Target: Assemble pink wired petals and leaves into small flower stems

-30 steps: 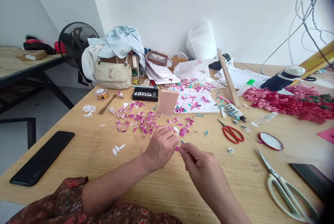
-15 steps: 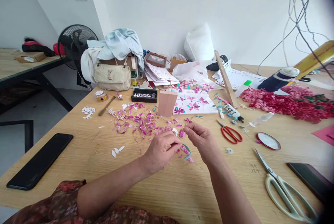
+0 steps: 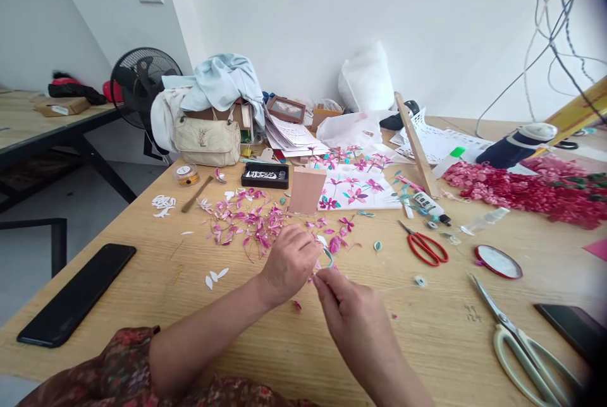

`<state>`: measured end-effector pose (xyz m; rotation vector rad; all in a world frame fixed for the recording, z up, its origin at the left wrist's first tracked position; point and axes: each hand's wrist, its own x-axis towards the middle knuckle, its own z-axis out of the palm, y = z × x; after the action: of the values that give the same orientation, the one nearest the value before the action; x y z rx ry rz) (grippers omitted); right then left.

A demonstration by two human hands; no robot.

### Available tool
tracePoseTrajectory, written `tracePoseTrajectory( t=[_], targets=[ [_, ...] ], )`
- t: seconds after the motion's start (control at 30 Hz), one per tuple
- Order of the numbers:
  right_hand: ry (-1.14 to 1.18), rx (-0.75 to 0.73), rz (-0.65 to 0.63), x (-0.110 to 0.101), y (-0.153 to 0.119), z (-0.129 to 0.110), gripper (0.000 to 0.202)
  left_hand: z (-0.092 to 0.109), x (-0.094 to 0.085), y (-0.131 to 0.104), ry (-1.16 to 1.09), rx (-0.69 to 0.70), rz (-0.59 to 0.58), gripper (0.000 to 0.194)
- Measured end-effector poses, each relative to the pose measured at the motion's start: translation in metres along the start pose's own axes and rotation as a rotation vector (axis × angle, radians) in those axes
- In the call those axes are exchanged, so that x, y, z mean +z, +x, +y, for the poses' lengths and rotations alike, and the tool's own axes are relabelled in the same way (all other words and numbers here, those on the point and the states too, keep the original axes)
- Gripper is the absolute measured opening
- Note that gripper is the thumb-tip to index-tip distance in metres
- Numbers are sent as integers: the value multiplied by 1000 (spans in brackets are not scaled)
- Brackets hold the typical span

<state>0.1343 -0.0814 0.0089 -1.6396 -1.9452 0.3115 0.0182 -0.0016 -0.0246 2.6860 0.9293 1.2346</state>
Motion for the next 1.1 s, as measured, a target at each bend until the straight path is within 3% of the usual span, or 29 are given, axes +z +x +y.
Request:
tracePoseTrajectory(
  t=[0.1,0.2,0.37,0.57,0.63,0.7,0.77,0.83,0.9,0.97,1.1],
  targets=[
    [15,-29,43,-29,17,9,27,5,-4,-2,-4,69,-51,21],
    [128,101,127,-34,37,36,27,13,-11,-1,-225,-25,-77,18],
    [521,255,4,4,39,73,30,18,-18,3,-742,-464,-49,7],
    [874,336,-245,34,18,69,34,21,-13,7,-1243,-757,-142,13],
    [862,379,-304,32,16,72,36,21,-12,9,-1262,-757,-141,13],
    [727,397,-269,22,15,77,37,19,-11,10,-1163,-696,-97,12],
    [485,362,-65,5,13,79,34,15,-12,11,-976,-573,-42,13],
    [226,301,219,-14,11,73,30,10,-13,11,-788,-445,13,14],
    [114,266,353,-26,10,58,27,7,-14,11,-670,-360,53,14],
    [181,252,295,-28,12,41,24,6,-13,11,-605,-322,80,13],
    [464,297,68,-6,22,24,19,6,-13,10,-548,-298,106,13]
  ],
)
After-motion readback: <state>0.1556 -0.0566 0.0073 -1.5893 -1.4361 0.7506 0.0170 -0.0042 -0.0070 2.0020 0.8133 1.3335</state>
